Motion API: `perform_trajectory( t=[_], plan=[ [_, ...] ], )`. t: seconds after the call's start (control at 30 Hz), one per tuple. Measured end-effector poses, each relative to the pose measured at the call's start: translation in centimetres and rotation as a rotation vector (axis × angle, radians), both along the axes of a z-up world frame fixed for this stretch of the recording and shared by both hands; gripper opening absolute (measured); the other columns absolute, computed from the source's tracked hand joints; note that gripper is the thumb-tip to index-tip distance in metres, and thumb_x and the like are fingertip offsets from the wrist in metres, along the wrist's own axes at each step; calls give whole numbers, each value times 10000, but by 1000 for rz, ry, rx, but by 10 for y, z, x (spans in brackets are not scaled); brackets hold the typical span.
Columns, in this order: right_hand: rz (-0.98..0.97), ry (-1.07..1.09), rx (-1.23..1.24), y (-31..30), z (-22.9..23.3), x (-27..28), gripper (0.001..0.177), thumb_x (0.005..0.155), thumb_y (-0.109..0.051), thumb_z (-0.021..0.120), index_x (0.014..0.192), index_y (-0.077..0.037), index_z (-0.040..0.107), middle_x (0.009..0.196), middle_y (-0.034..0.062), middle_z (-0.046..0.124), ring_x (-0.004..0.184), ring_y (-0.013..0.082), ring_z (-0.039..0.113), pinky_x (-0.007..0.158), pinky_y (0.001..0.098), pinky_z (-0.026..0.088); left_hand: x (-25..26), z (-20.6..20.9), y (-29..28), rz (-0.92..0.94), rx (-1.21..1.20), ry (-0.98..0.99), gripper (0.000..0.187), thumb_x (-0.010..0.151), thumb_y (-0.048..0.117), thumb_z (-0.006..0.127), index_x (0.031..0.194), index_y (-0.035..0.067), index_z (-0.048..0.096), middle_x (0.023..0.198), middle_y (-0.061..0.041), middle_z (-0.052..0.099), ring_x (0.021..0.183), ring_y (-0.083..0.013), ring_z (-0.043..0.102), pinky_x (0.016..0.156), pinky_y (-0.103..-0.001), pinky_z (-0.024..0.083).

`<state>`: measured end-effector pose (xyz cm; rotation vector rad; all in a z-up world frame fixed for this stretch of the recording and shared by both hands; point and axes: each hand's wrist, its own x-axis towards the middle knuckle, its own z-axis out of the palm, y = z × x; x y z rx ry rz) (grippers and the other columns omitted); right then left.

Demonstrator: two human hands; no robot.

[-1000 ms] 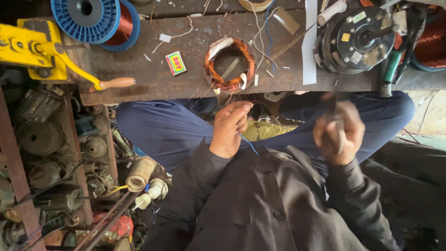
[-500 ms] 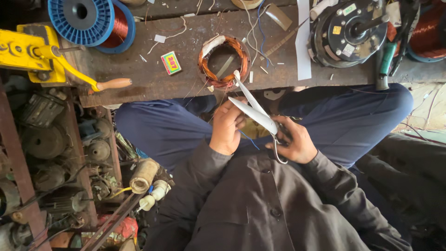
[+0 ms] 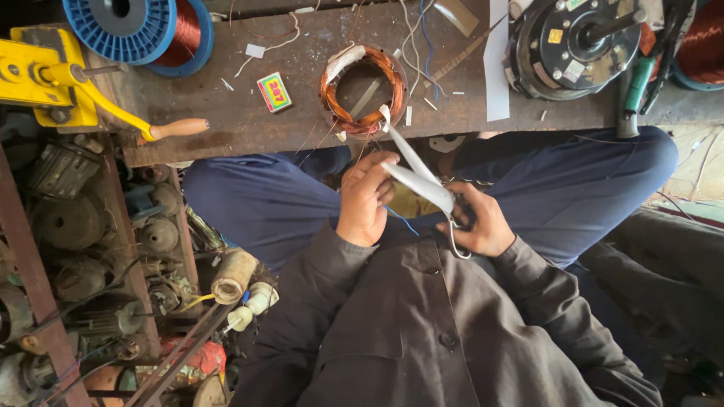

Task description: The person sits cross-legged on the floor and uses shears to cut and strip wires. They twist wire ends together, wrap connections with white tape, and handle a copper-wound stator coil on the workbench.

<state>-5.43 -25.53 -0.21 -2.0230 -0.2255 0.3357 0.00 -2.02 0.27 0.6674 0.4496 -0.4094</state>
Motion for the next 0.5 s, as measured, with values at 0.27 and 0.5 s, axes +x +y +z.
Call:
perform_trajectory(
  t=[0.27, 0.5],
  plan=[
    [-68, 38, -69, 2, -15, -3, 536, 749, -76, 831, 1249, -57, 640, 722, 36, 565, 601, 109, 528, 583, 276, 475, -3, -6, -1, -13, 11, -31, 93, 991, 86, 657, 1044, 16, 687, 710, 92, 470, 567, -4, 340, 509, -211, 243],
    [-287, 68, 129, 3, -12, -3, 549, 800, -45, 808, 1302, -22, 584, 841, -1, 644, 734, 33, 595, 660, 225, 514, -4, -9, 1, -47, 235, -126, 133, 970, 78, 695, 1078, 1, 710, 818, 49, 571, 626, -17, 413, 558, -203, 314]
  ],
)
